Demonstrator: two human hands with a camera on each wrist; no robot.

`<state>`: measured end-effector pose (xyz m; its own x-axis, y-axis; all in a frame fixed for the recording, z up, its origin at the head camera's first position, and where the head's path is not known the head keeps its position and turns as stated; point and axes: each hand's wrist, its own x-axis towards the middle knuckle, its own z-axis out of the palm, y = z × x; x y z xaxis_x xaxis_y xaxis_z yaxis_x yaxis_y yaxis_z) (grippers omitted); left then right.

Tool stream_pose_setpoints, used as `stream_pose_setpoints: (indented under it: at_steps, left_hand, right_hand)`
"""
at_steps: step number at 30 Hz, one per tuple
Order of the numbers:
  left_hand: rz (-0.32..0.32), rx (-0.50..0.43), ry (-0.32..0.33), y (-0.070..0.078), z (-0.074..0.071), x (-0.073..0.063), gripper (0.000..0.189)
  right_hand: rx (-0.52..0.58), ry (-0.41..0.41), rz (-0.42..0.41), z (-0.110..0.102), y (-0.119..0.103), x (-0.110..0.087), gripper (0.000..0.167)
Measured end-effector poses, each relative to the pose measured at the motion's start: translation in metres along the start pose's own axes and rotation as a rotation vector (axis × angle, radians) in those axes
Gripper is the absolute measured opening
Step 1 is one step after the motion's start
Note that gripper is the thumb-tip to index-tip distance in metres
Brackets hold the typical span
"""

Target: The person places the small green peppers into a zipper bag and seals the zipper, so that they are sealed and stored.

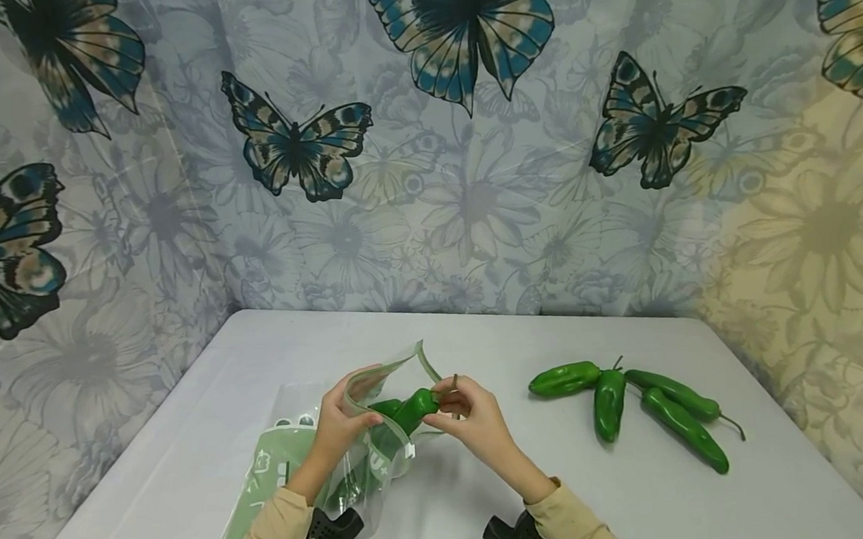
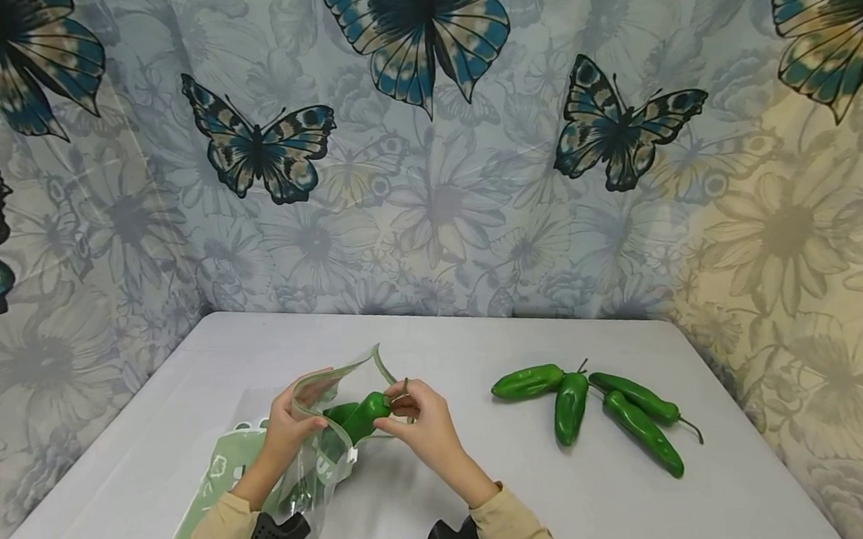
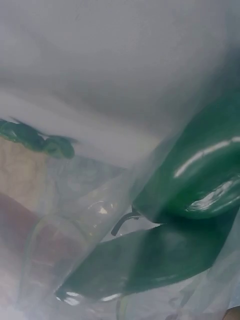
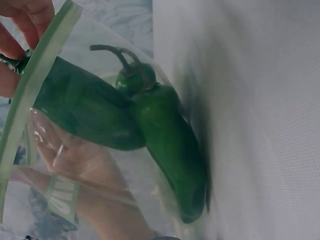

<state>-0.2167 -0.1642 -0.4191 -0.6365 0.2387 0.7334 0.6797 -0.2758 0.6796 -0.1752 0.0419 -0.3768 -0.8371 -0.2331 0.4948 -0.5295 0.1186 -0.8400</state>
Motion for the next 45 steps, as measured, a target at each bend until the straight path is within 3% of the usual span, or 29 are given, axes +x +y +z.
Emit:
stream_pose_setpoints:
  at_steps: [4,13,23,27,30,37,45]
  left_hand:
    - [0.003,0.006,-0.007,0.0,-0.001,-0.001,0.073]
    - [-0.018,0.029,0.004,0.0,0.001,-0.002,0.075]
    - [0.01,0.006,-0.002,0.002,0.002,-0.001,0.073]
    - [0.012,0.005,-0.005,0.003,0.003,-0.001,0.073]
    - [0.013,0.018,0.0,0.003,0.003,-0.001,0.073]
    - [0.009,0.049,-0.008,0.002,0.003,-0.001,0.071]
    - [0.005,0.04,-0.002,0.003,0.004,-0.001,0.073]
  right_hand:
    - [-0.024,-0.022,-0.028,0.003,0.001,0.001,0.026]
    - [-0.058,-0.027,0.062,0.006,-0.002,0.0,0.019]
    - [-0.039,-0.145,0.092,0.005,0.001,0.004,0.011]
    - [-0.005,-0.173,0.113,0.008,0.012,0.01,0.011]
    - [-0.02,-0.231,0.105,0.01,0.01,0.016,0.011]
    - [-0.145,-0.469,0.084,0.009,-0.008,0.025,0.014]
    - [-0.132,-0.431,0.075,0.002,-0.01,0.022,0.015]
